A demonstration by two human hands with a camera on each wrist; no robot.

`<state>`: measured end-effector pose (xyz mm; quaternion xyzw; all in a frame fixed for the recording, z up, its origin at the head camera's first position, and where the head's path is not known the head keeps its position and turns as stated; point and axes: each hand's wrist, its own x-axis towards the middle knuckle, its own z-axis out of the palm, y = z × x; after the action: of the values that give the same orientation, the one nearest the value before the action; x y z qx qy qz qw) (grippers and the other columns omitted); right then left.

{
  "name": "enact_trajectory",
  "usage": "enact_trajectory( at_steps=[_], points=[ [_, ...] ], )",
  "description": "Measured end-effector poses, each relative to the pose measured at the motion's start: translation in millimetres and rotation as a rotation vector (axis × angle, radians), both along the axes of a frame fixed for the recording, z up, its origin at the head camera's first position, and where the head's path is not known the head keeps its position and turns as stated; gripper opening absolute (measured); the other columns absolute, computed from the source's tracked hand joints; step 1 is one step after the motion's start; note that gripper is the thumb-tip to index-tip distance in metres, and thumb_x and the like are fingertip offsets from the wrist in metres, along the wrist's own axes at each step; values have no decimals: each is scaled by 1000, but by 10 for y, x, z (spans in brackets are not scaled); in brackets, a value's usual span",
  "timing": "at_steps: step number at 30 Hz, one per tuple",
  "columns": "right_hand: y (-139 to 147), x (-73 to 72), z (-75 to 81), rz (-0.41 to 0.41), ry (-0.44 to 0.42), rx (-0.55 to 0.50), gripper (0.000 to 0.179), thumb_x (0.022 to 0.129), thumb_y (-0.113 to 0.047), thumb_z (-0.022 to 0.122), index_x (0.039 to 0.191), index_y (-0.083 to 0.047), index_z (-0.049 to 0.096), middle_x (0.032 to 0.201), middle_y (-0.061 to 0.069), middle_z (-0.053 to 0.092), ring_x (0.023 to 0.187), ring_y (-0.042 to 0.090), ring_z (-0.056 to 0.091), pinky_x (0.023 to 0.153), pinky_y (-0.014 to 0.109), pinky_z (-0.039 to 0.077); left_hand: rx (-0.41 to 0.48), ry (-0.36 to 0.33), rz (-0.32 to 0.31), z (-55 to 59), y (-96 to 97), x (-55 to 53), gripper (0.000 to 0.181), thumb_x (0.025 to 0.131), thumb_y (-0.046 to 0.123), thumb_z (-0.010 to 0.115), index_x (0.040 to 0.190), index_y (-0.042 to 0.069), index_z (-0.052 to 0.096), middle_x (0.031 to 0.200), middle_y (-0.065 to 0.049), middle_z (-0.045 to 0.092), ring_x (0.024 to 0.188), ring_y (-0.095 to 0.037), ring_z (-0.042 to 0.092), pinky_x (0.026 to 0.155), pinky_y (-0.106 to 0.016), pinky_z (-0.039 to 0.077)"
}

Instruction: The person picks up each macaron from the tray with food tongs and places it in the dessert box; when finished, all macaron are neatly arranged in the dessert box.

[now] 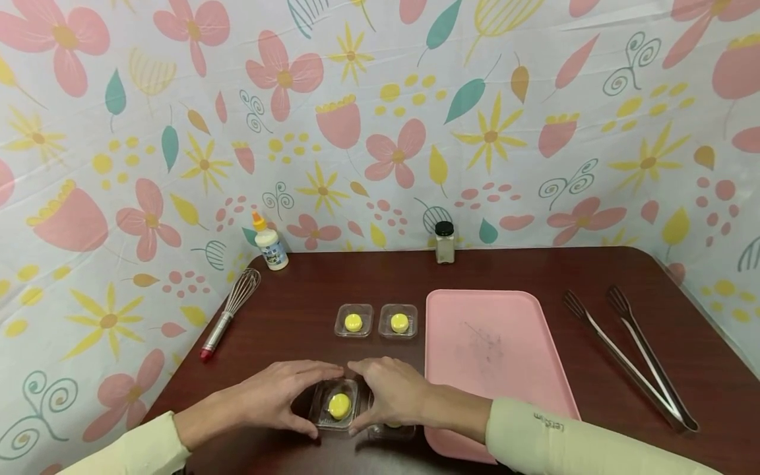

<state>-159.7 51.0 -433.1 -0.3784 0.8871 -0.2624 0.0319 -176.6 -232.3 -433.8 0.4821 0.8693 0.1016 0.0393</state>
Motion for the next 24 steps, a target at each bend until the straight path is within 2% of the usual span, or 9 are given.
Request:
enact_trajectory(
  at_steps=[4,11,18,24],
  points=[
    [130,24,68,-20,-17,-1,98,69,-48,100,144,3,61,140,15,68,126,33,66,103,49,56,1,-4,7,45,6,-46,95,83,65,83,157,15,51,154,5,56,140,-14,54,110,-44,51],
    [350,100,114,-58,-22,12,88,75,-48,97,141,1,64,134,11,71,123,31,67,100,51,56,-7,20,-9,94,70,-78,85,89,67,76,155,18,53,151,7,58,136,-12,56,108,-43,52],
    [629,83,198,-137,-31,-32,80,85,-46,90,145,-1,61,139,9,68,127,29,65,106,54,52,1,86,-28,150,132,-152,76,96,64,70,154,18,54,153,6,57,136,-14,56,110,-40,49],
    [952,-5,238,-197,64,-80,76,90,-45,86,149,-7,59,147,6,63,136,30,60,109,55,49,35,174,-36,211,111,-266,76,98,59,71,156,15,52,156,-2,56,142,-22,52,116,-45,44]
  ],
)
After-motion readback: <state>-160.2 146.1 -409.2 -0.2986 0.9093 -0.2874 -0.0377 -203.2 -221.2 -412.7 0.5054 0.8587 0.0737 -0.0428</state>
